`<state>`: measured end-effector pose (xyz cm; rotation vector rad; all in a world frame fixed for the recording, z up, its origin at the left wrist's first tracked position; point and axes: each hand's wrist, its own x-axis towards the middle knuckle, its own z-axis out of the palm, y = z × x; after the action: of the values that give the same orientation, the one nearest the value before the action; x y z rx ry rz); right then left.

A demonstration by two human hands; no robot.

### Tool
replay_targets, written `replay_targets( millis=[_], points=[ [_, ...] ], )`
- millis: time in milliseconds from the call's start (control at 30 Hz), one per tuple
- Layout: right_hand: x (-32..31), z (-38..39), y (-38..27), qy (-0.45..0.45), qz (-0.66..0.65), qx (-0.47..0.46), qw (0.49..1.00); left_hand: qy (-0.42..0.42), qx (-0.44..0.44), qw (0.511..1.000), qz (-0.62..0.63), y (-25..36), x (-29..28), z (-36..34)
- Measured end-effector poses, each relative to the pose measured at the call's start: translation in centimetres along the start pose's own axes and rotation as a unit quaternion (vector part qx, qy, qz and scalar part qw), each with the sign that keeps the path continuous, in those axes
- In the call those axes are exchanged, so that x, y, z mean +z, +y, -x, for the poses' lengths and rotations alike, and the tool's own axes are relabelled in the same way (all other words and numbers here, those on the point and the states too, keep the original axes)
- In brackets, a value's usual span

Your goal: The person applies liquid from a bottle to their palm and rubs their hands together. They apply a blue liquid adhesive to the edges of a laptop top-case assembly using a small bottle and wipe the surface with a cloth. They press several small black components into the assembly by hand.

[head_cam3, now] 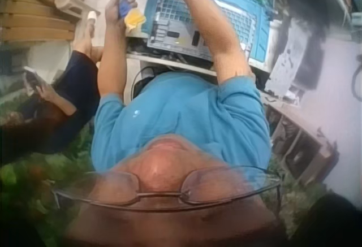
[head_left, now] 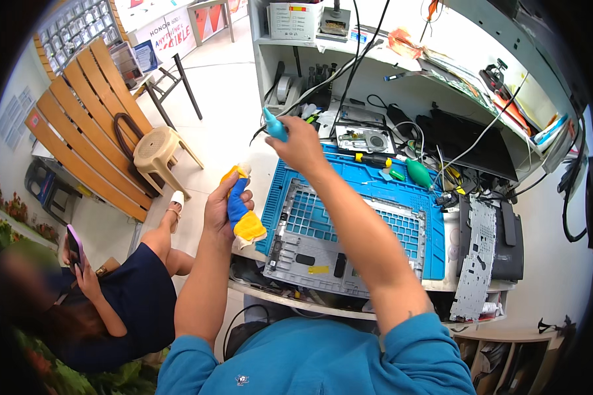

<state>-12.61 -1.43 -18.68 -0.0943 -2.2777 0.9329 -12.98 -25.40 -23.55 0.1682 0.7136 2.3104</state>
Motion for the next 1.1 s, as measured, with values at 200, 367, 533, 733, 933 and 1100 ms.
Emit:
replay_targets(
  millis=[200,367,533,733,933,1100],
  points=[
    [-9.0,3.3,-1.1,-0.072,0.171,-0.162,0.969,0.018,0.006,1.0,0.011,-1.4,2.2,-0.1],
    [-12.2,3.6,-1.1,-0.073,0.274,-0.28,0.917,0.047,0.006,0.998,-0.029,-3.0,4.0,0.4],
    [-12.3,3.4,-2.5,-0.058,0.349,-0.345,0.869,0.063,0.016,0.994,-0.092,-3.9,4.1,1.2],
    [-12.3,3.0,-3.4,-0.055,0.376,-0.366,0.849,0.088,0.046,0.988,-0.115,-4.9,4.5,1.3],
    [-12.3,3.0,-3.7,-0.047,0.384,-0.376,0.842,0.115,0.074,0.981,-0.137,-5.1,5.5,1.6],
    [-13.0,2.9,-3.7,-0.04,0.394,-0.366,0.842,0.145,0.075,0.976,-0.147,-5.4,6.7,1.7]
  ],
)
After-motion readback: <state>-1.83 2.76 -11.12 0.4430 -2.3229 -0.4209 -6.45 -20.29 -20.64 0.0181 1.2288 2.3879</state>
